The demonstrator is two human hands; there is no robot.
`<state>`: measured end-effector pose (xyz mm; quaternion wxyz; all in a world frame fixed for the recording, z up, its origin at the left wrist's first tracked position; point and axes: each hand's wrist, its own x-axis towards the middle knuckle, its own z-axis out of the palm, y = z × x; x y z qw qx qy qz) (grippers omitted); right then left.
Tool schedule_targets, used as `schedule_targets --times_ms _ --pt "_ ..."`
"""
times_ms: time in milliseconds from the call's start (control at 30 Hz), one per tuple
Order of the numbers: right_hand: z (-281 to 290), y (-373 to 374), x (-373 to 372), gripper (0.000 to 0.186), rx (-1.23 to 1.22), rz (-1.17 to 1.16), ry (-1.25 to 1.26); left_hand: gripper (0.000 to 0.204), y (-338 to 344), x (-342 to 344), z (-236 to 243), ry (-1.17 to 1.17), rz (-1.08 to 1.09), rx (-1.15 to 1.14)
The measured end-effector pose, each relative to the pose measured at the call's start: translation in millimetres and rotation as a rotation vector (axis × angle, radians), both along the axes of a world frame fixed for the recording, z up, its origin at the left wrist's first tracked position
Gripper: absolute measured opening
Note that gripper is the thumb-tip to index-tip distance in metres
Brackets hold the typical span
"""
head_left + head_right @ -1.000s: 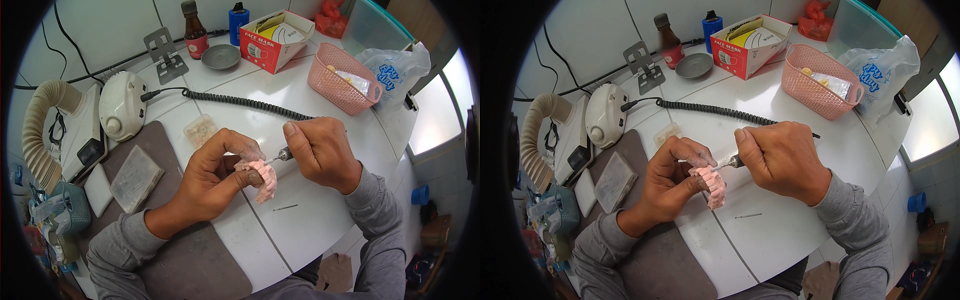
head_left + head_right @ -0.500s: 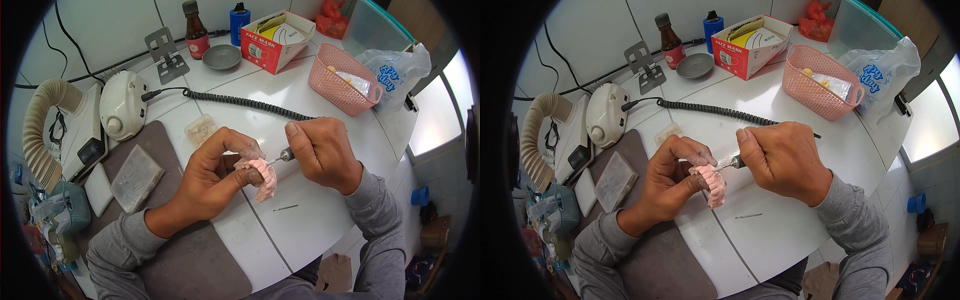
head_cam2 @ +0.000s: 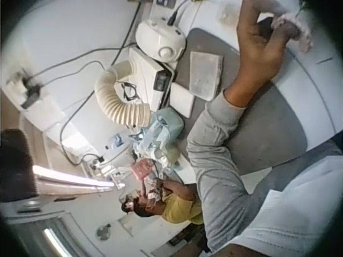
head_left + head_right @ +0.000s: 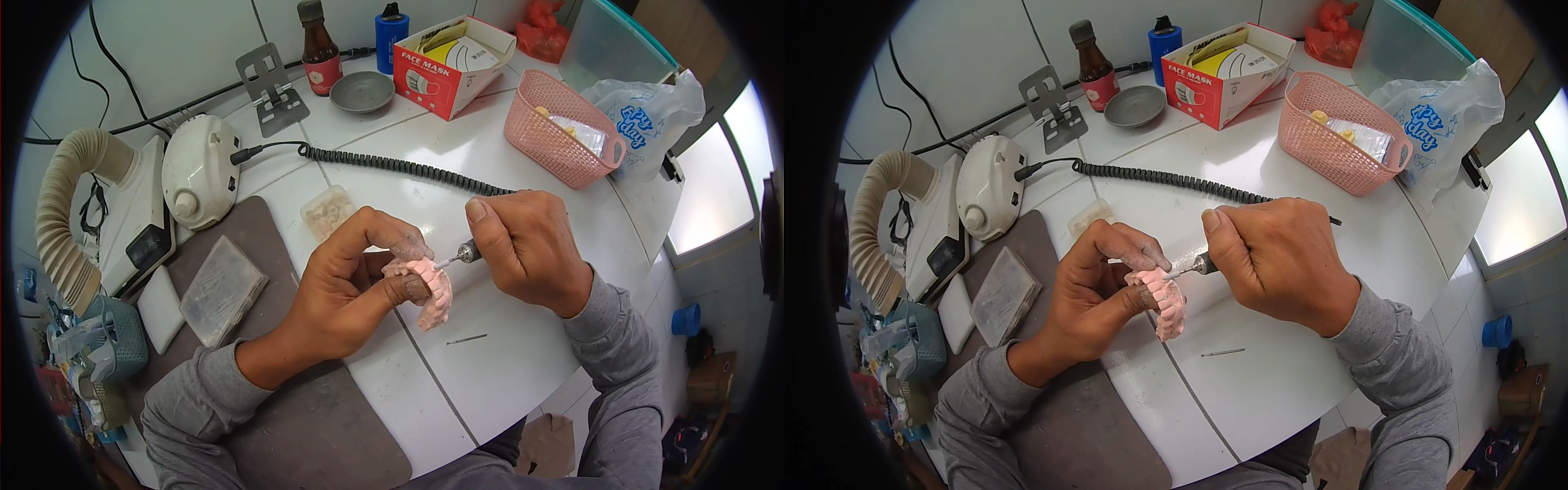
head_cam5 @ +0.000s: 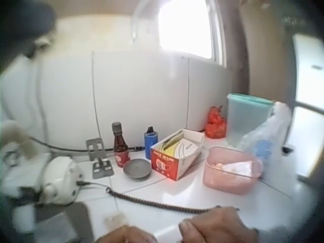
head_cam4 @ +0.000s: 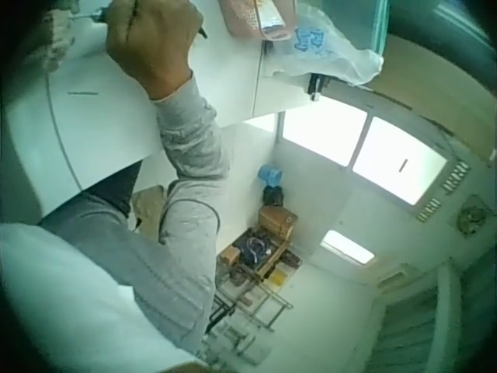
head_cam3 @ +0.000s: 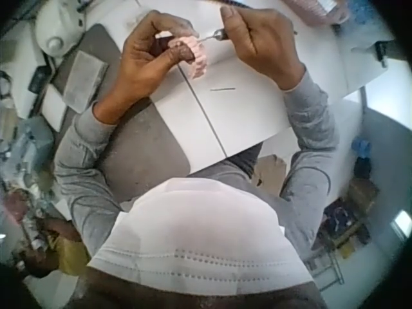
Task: The person is using a high-speed rotary tool to trim and shape a dental plaster cast.
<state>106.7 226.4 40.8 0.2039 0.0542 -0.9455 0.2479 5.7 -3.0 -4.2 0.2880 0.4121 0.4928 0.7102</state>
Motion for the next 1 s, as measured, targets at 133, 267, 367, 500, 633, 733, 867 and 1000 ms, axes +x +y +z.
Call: schedule_targets --times_ms 133,267,367,500,633,733,867,1000 --pt "0.0 -0.2 0.1 0.039 0.004 0.003 0.007 0.024 0.1 -0.3 -0.1 0.003 -0.002 0.001" --pt "-0.1 -0.3 0.2 0.038 0.002 0.004 0.011 0.024 0.4 -0.2 -0.5 0.006 0.0 0.007" --pt "-0.2 -0.2 0.1 0.038 0.004 0.008 0.011 0.024 0.6 -0.1 -1.0 0.006 0.0 -0.003" --pt "0.7 0.3 0.1 0.038 0.014 0.009 0.009 0.024 0.5 -0.2 -0.9 -0.002 0.002 0.001" --pt "-0.6 0.5 -0.1 0.038 0.01 0.013 0.018 0.024 0.2 -0.1 -0.1 -0.003 -0.002 -0.002" --pt "0.1 0.3 0.0 0.038 0.012 0.019 0.022 0.024 0.2 0.0 0.0 -0.012 -0.005 -0.005" --pt "-0.7 0.6 -0.1 0.038 0.02 0.005 0.012 0.025 0.5 -0.6 -0.8 0.009 -0.005 -0.002" --pt "-2.2 1.8 -1.0 0.038 -0.004 0.002 0.039 0.025 -0.4 -0.3 0.5 -0.019 -0.003 -0.004"
